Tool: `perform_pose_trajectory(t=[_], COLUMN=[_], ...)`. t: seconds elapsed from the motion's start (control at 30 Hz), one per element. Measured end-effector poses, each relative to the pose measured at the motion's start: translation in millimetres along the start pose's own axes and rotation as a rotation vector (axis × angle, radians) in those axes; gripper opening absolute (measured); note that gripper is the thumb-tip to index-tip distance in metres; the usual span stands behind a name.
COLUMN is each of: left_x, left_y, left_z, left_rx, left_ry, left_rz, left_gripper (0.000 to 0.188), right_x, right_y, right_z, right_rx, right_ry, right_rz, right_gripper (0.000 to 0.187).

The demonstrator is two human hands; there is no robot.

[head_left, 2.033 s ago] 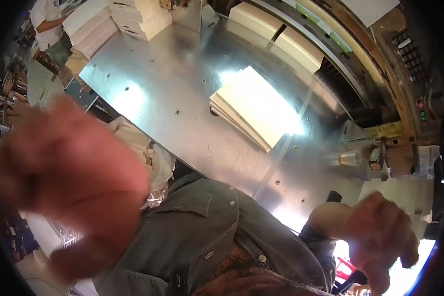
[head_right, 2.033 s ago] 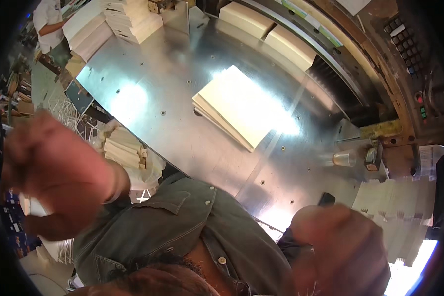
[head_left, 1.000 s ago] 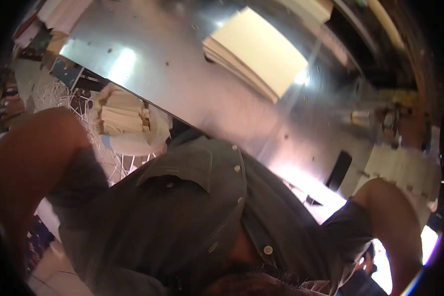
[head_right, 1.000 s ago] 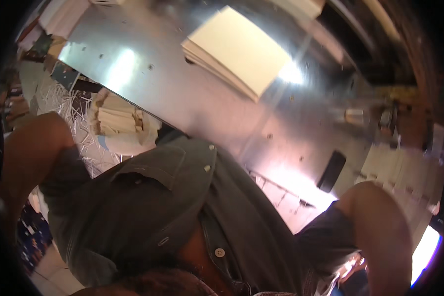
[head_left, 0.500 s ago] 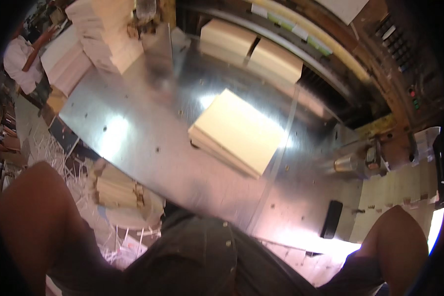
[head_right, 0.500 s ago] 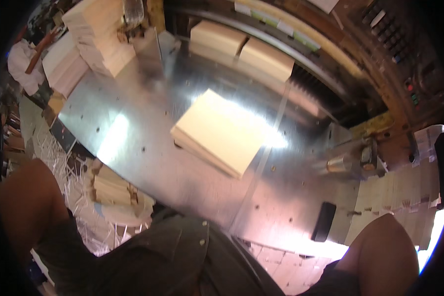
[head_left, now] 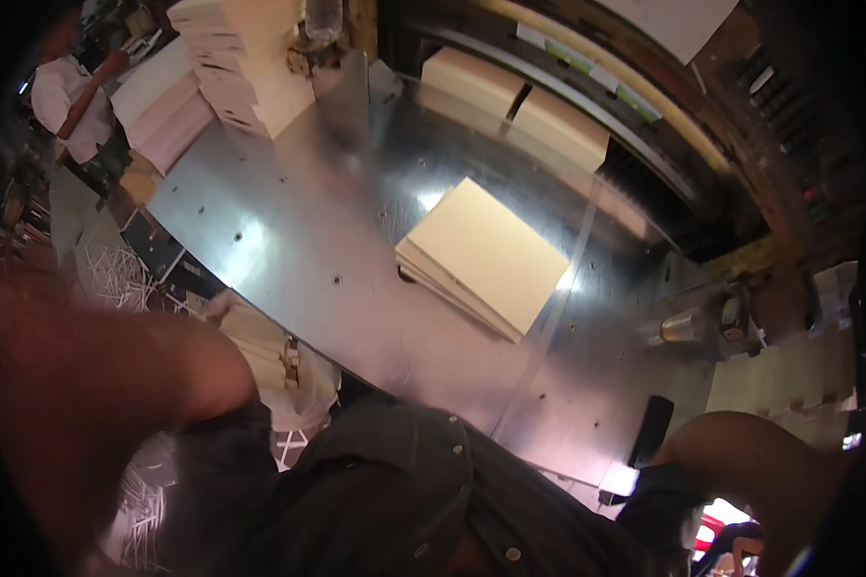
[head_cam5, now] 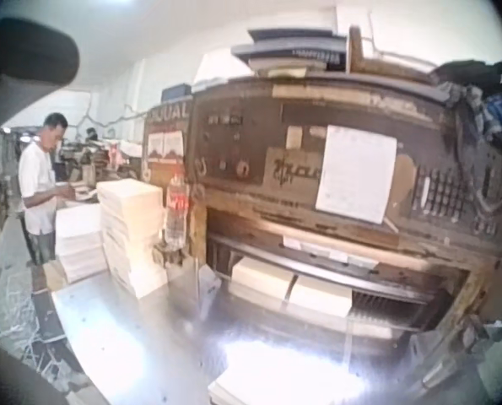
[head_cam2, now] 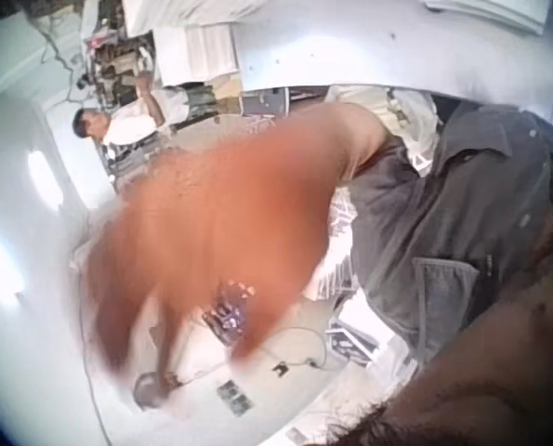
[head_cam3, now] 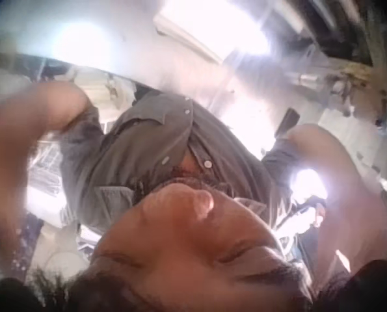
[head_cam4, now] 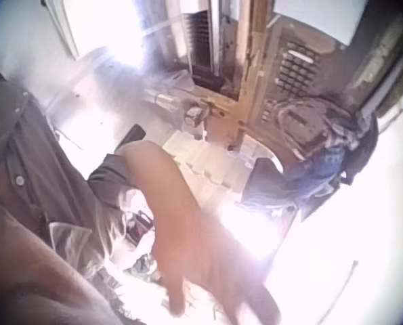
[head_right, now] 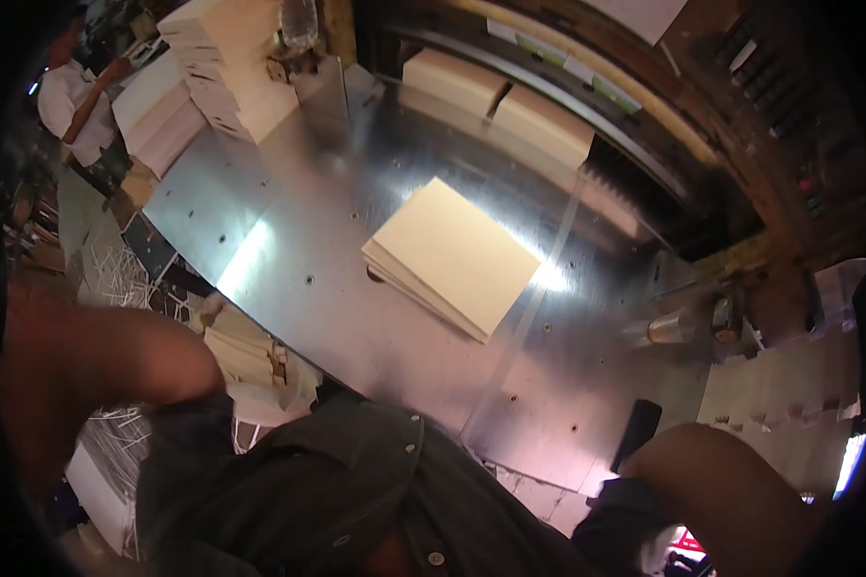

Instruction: The person aligns stacks of paper, positions them inside an industrial paper cutter, and cuts them. They then collect the trimmed paper scraps, discard them into a bag, and stack the cut paper on the work table.

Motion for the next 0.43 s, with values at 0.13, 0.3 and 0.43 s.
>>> perform_pose_trajectory(t=[0.13,0.3,0.43], left_x=[-138.3,-292.2,-307.7], left_y=[1.7,50.6,65.1], left_z=[148.3,189.3,181.9], left_rx=[0.065,-0.078,0.073], left_ry=[-0.867,-1.511,-1.443], left_rz=[-0.175,-0.053,0.221], left_gripper=[0.054,0.068,0.077], right_x=[-124.7,-329.9,-361.0], right_y=[24.3,19.3,57.9], right_z=[-101.3,-125.4,-147.3], right_rx=[-0.069,0.020,0.338], right_ry=[0.685,1.584,1.534], right_rz=[0.002,-0.063,0.190], right_gripper=[0.075,0.078,0.082])
Point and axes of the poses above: each hand's wrist, its own x-axis towards the middle knuckle, its own y-axis out of the palm, z = x × y, the point moved 6 cm from there along x, towards the middle knuckle, and after that the axes turned 1 degree about x, right-handed, at the moved point
